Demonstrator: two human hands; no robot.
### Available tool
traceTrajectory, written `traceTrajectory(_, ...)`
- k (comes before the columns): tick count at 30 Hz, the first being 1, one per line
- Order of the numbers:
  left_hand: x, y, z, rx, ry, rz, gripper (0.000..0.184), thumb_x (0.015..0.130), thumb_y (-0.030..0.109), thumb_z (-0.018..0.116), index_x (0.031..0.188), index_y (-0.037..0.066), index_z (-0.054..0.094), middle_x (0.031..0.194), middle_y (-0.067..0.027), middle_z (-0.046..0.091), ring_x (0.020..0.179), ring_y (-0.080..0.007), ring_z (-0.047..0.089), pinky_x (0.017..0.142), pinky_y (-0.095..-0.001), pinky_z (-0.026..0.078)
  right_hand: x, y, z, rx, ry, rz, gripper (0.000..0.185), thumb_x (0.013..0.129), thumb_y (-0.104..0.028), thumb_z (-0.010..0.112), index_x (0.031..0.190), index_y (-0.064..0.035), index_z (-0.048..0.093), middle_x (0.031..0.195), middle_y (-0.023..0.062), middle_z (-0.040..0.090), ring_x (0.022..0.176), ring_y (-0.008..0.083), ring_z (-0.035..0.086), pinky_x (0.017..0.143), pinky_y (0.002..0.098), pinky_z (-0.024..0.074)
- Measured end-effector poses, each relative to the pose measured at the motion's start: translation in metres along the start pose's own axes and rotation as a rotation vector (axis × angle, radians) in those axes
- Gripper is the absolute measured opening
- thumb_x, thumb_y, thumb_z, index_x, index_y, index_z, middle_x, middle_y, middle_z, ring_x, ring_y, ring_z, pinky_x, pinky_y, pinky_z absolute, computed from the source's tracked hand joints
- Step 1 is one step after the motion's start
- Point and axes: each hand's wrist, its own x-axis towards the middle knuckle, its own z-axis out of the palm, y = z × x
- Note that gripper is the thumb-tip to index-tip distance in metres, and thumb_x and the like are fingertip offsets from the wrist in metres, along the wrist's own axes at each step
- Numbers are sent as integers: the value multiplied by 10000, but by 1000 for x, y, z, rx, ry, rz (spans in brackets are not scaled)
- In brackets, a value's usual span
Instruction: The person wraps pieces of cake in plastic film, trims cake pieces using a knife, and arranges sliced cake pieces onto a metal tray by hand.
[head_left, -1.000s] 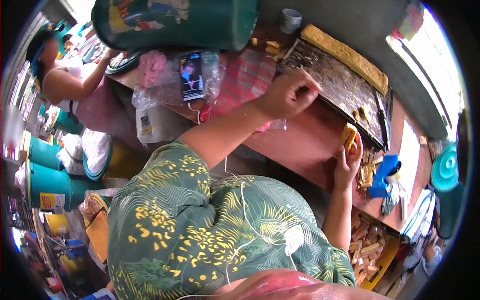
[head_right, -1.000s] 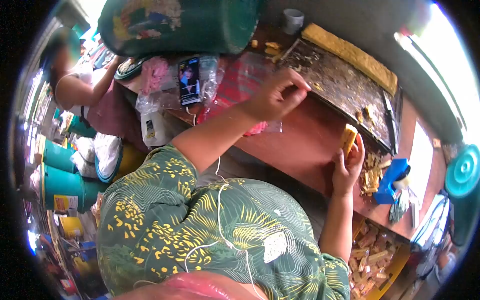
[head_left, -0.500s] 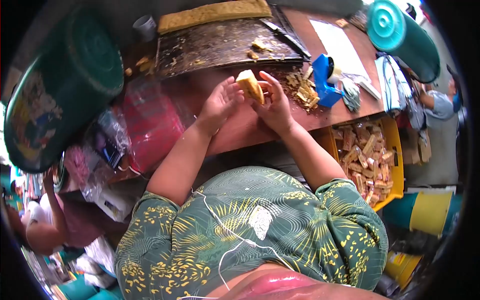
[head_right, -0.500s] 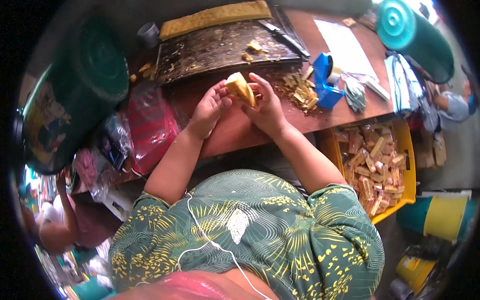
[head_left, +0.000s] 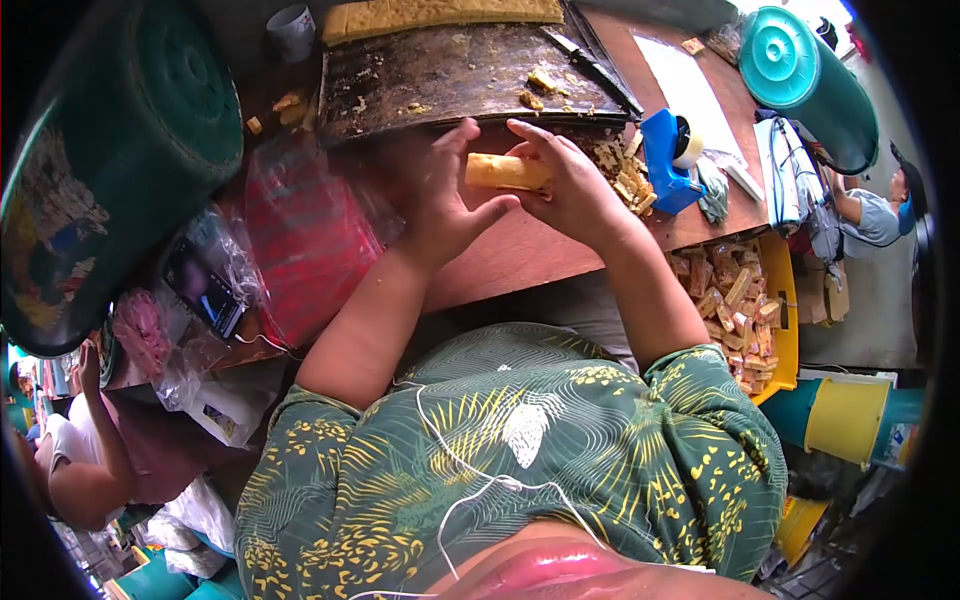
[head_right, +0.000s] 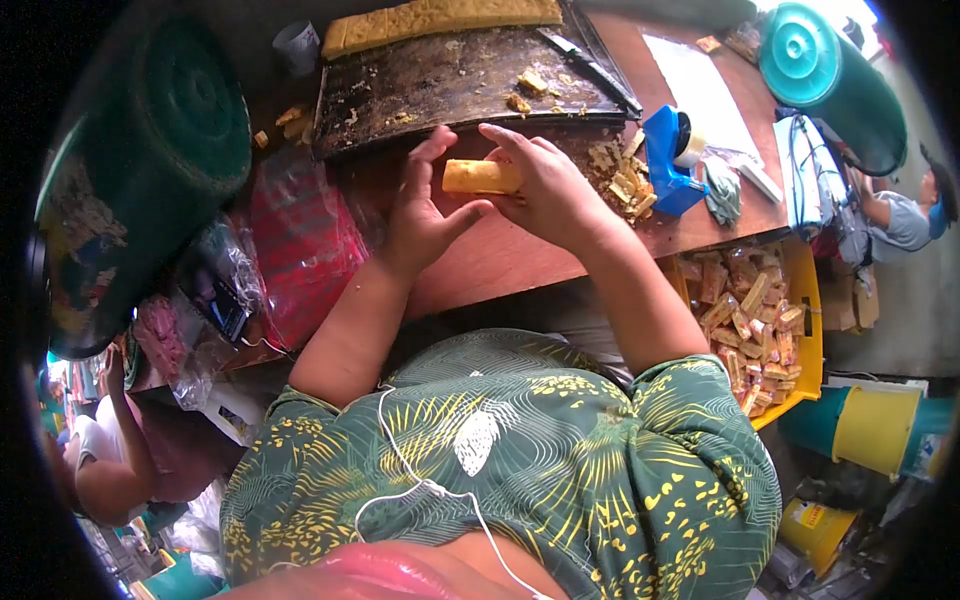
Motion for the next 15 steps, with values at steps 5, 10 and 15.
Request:
traceTrajectory(5,0,12,-5,73,-173,7,660,823,307,892,1347,15,617,1301,-134,664,1247,-239,608,1085,-385,474,9,-9,-25,257,-174,68,880,784,19,824,1553,-116,416,1134,123,692,1023,211,676,856,339,579)
traceTrajectory(10,-7,6,3,-418,-176,-314,548,886,168,844,1351,-4,610,1254,-82,679,1102,-123,649,966,-286,534,29,15,-49,164,-15,117,760,866,-119,838,1532,-138,473,1196,72,709,1024,170,663,878,308,551)
traceTrajectory(15,-1,12,0,-537,-114,-400,501,921,162,814,1348,-4,610,1224,-46,683,1086,-101,635,961,-275,524,71,124,-73,-246,212,369,496,951,-339,735,1371,-89,647,1244,164,705,1129,299,686,957,403,549)
